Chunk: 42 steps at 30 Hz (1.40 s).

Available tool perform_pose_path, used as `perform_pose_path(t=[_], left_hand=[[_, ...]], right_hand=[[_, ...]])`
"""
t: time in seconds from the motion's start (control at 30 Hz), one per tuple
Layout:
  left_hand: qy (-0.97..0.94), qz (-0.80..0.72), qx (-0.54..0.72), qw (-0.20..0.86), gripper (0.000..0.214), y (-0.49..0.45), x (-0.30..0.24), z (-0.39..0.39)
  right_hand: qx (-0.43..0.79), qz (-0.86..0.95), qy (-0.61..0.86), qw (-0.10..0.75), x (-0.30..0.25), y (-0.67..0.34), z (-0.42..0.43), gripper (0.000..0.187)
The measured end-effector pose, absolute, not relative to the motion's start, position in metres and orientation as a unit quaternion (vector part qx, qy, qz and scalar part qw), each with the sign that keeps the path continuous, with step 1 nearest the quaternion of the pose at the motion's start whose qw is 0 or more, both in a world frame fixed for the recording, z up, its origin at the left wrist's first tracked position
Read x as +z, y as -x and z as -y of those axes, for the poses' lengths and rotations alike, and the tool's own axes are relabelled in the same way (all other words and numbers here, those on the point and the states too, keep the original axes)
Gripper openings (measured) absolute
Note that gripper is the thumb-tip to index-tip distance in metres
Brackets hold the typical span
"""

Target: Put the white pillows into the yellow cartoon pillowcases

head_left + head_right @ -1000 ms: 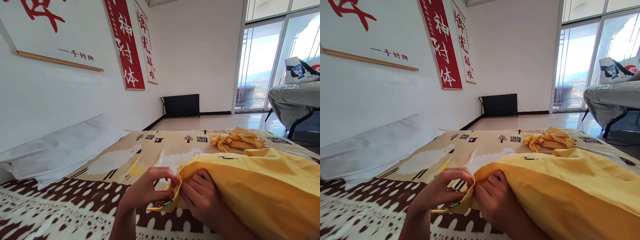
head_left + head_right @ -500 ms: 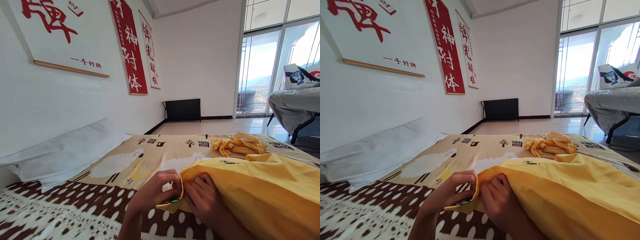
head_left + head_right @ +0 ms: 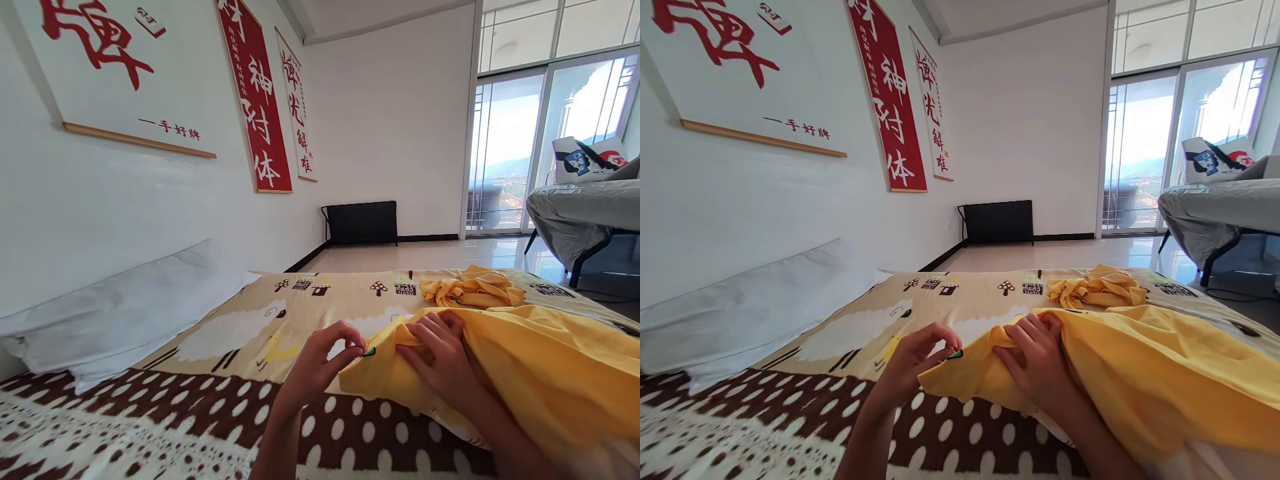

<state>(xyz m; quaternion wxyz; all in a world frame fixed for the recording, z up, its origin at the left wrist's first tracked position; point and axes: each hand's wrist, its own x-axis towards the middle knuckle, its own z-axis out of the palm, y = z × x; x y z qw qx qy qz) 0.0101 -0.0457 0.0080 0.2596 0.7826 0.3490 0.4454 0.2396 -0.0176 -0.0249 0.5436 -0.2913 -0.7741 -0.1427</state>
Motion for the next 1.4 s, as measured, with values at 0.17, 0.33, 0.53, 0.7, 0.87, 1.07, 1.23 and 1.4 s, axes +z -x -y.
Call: perform_pose_path(t=[0.17,0.33,0.53,0.7,0.87,1.07,1.23,1.4], left_hand=[[-0.822,-0.211,0.464,0.252,0.048,0.009,0.021,0.060],[-0.845,-0.331,0.414,0.073,0.055,-0.012,0.024,0.081],[-0.835,-0.326,0.441,0.037,0.018,-0.042,0.010,0.071],[-0.813,-0.296,0.496,0.074,0.011,-0.044,0.005,0.063],[-0.744,-0.350,0.548,0.157,0.017,-0.050,0.007,0.068],[-0.716,-0.356,0.567,0.197,0.023,-0.053,0.007,0.065],[-0.736,-0.323,0.577,0.142,0.008,-0.054,0.009,0.069],[-0.757,-0.312,0.568,0.080,0.010,-0.062,0.010,0.077]], right_hand=[[-0.109,0.772,0.272,0.564,-0.025,-0.240,0.018,0.019],[-0.075,0.761,0.241,0.598,-0.019,-0.240,0.027,0.013],[-0.061,0.760,0.212,0.611,-0.009,-0.242,0.042,0.010],[-0.061,0.757,0.215,0.614,-0.009,-0.241,0.045,0.009],[-0.064,0.777,0.244,0.577,-0.011,-0.244,0.045,0.009],[-0.051,0.803,0.249,0.539,-0.015,-0.241,0.043,0.017],[-0.041,0.798,0.244,0.549,-0.015,-0.239,0.043,0.021],[-0.048,0.786,0.232,0.571,-0.011,-0.238,0.048,0.023]])
